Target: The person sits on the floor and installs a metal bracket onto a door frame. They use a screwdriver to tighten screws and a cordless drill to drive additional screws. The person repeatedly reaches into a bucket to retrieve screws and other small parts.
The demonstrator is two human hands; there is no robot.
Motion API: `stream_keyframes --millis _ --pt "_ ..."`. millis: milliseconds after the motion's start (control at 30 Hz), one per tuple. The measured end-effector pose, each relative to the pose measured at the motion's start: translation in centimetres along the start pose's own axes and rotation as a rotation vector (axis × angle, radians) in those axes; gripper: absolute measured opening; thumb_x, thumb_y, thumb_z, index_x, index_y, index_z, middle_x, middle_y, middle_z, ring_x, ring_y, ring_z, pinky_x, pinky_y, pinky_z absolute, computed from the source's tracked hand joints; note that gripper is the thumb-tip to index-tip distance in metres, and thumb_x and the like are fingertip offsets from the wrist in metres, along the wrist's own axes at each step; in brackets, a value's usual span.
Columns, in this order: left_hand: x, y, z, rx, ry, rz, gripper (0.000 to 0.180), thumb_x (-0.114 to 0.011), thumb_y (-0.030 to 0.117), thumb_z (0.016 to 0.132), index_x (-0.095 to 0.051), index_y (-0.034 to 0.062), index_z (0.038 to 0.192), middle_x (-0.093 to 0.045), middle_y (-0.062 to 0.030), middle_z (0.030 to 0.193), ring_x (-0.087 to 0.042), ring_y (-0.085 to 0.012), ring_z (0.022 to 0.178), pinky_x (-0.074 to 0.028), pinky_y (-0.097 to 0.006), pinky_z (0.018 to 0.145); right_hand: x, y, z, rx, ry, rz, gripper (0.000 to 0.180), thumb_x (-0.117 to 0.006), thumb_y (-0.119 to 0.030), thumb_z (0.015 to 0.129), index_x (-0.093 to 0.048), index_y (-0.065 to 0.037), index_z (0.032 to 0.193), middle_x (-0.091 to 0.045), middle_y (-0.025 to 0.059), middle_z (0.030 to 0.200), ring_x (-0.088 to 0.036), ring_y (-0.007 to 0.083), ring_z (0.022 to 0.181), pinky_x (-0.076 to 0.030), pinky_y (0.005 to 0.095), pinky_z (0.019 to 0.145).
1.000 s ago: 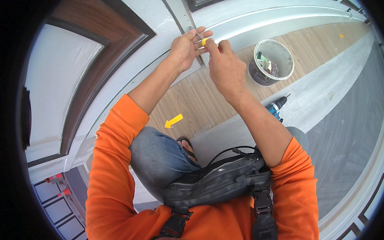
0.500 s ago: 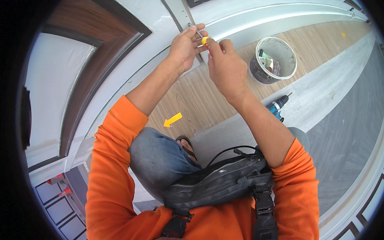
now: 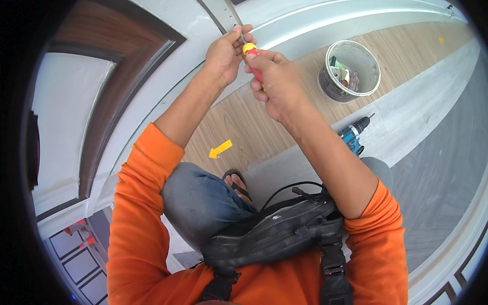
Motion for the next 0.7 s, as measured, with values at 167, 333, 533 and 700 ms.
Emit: stream_keyframes --millis 167,333,533,700 --pt "-1.1 -0.5 0.2 -0.027 0.130 -0.009 0.033 -0.046 0.025 0.111 -0.065 0.0020 0.123 -0.068 -0.0083 0.103 -0.064 -0.0201 0.097 -0.052 -0.036 0.094 0.9 -0.7 -1.3 0.444 0.128 -0.783 0.036 -0.070 -0.021 0.093 -0.057 -0.007 0.124 -0.066 0.0131 0.099 -0.069 0.0329 0.075 -0.055 0.0466 0.065" --pt "-2.2 -1.0 -0.7 0.013 0.092 -0.127 0.037 -0.042 0.030 0.112 -0.061 0.0020 0.127 -0.068 -0.0101 0.110 -0.064 -0.0222 0.102 -0.052 -0.038 0.097 1.3 0.6 0.2 0.567 0.157 -0.735 0.034 -0.069 -0.024 0.095 -0.058 -0.007 0.123 -0.066 0.0147 0.091 -0.068 0.0333 0.066 -0.050 0.0428 0.051" --pt "-1.6 -1.4 -1.0 0.046 0.003 -0.188 0.043 -0.037 0.034 0.113 -0.062 -0.0005 0.117 -0.071 -0.0158 0.108 -0.064 -0.0237 0.098 -0.054 -0.038 0.090 0.4 1.1 0.8 -0.118 -0.178 0.223 0.034 -0.065 -0.024 0.097 -0.058 -0.002 0.122 -0.066 0.0153 0.083 -0.069 0.0286 0.069 -0.048 0.0387 0.047" --pt "-1.8 -1.6 -0.5 0.075 0.013 -0.139 0.041 -0.036 0.037 0.113 -0.058 0.0029 0.114 -0.067 -0.0124 0.105 -0.062 -0.0245 0.102 -0.052 -0.041 0.095 1.0 -0.1 -0.4 0.481 0.098 -0.476 0.034 -0.062 -0.024 0.099 -0.058 0.001 0.122 -0.065 0.0148 0.079 -0.070 0.0254 0.072 -0.048 0.0366 0.047"
Point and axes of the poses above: each hand's wrist, its own z-axis towards the middle knuckle, its own x-axis out of the back of the hand, y = z × x, the point moved 3 cm from there along z, towards the middle knuckle
